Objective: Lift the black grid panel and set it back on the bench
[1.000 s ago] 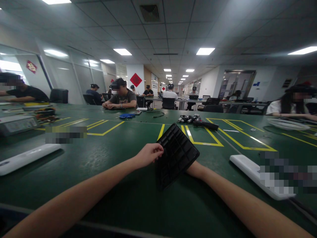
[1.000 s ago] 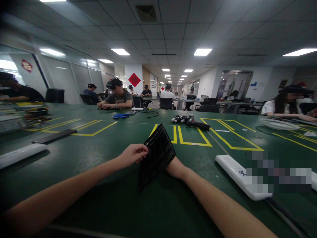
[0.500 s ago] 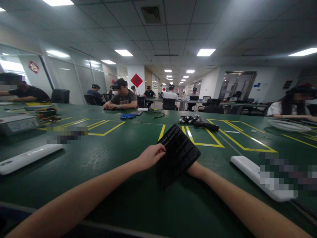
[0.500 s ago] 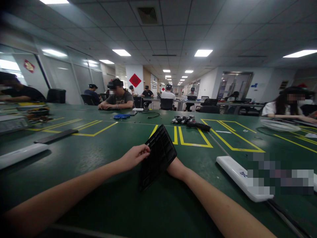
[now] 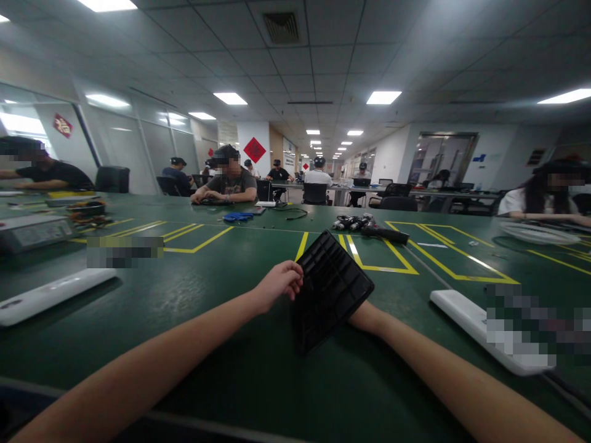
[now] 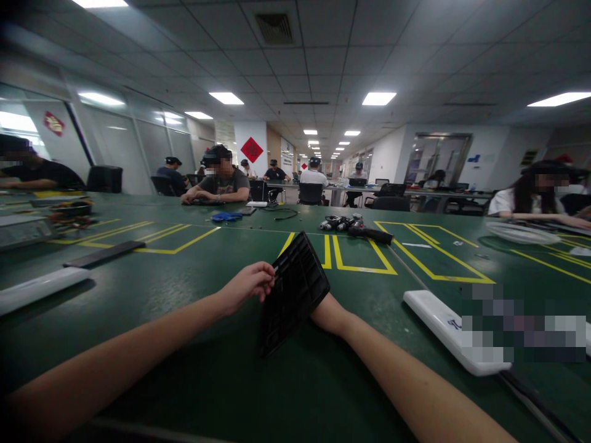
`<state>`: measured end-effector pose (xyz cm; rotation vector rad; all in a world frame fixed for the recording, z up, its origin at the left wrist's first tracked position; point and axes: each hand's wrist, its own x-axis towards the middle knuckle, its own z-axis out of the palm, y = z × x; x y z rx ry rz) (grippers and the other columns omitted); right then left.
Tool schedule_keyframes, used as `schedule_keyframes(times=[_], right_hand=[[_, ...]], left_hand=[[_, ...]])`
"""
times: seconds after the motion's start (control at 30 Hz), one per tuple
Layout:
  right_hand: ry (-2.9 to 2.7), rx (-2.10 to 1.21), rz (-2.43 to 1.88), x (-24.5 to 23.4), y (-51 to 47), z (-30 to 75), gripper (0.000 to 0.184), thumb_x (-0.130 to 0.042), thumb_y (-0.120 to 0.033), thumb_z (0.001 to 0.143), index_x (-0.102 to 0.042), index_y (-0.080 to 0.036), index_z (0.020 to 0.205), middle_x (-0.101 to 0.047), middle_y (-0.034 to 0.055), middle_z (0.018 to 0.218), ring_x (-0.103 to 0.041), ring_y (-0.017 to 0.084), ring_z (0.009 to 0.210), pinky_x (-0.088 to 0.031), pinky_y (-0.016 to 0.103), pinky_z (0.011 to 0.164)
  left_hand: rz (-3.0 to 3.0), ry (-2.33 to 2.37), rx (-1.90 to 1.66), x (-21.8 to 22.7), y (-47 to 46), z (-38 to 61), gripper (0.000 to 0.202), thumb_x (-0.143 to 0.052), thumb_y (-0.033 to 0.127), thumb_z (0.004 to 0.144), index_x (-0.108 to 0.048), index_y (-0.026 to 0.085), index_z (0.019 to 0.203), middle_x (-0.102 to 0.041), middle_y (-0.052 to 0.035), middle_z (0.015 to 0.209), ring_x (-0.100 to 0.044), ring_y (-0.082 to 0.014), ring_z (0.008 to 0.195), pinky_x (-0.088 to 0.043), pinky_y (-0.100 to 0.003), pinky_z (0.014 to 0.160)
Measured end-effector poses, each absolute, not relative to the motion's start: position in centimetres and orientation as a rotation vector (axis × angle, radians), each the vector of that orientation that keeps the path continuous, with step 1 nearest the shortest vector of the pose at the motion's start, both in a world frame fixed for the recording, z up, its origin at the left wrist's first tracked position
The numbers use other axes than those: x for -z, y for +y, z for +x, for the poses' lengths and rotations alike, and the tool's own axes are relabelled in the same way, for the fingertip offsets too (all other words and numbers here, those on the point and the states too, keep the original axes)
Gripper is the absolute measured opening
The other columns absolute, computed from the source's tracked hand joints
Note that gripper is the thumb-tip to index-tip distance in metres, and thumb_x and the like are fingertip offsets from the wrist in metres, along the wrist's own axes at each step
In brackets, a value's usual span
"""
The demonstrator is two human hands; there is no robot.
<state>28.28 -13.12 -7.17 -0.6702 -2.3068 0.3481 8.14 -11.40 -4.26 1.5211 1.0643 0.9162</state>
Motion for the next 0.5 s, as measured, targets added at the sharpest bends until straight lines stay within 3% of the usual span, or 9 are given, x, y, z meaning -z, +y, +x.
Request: schedule_keyframes(times=[0.13,0.23,0.33,0.5], right_hand=[[-2.323,-0.346,-0.646,7.4,-12.7,28.4,0.044,-0.034,-0.032,0.091,-0.031,-0.028,0.136,-0.034,0.0009,0.141,-0.034,0.018,0.128,-0.022,0.038,0.109],[-2.280,-0.394,-0.673,7.8,-12.5,28.5,0.046,-0.034,-0.035,0.091,-0.030,-0.028,0.136,-0.036,0.0010,0.141,-0.035,0.018,0.127,-0.025,0.040,0.108],[-2.302,-0.418,-0.655,7.8,-12.9,28.5,0.045,-0.036,-0.036,0.090,-0.035,-0.028,0.134,-0.040,0.0020,0.138,-0.036,0.020,0.126,-0.025,0.042,0.108],[-2.303,-0.441,-0.677,7.4,-13.1,28.4,0.043,-0.038,-0.035,0.088,-0.040,-0.028,0.130,-0.046,0.0029,0.134,-0.037,0.021,0.125,-0.026,0.044,0.106]], left_hand=[[1.199,0.991,-0.848,4.4,-11.0,8.3,0.013,-0.052,0.023,0.067,-0.043,0.015,0.073,-0.048,0.0012,0.066,-0.046,-0.0068,0.053,-0.032,-0.018,0.046],[1.439,1.034,-0.808,5.0,-10.8,8.2,0.030,-0.065,0.027,0.060,-0.046,0.015,0.081,-0.043,0.0052,0.065,-0.040,-0.0057,0.053,-0.027,-0.018,0.046],[1.781,1.080,-0.742,5.8,-10.7,8.1,0.050,-0.071,0.031,0.056,-0.048,0.015,0.097,-0.041,0.0068,0.064,-0.040,-0.0076,0.058,-0.031,-0.020,0.052],[2.314,1.225,-0.734,5.8,-10.9,8.6,0.041,-0.063,0.041,0.063,-0.053,0.015,0.092,-0.046,0.0021,0.072,-0.043,-0.0110,0.062,-0.034,-0.024,0.055]])
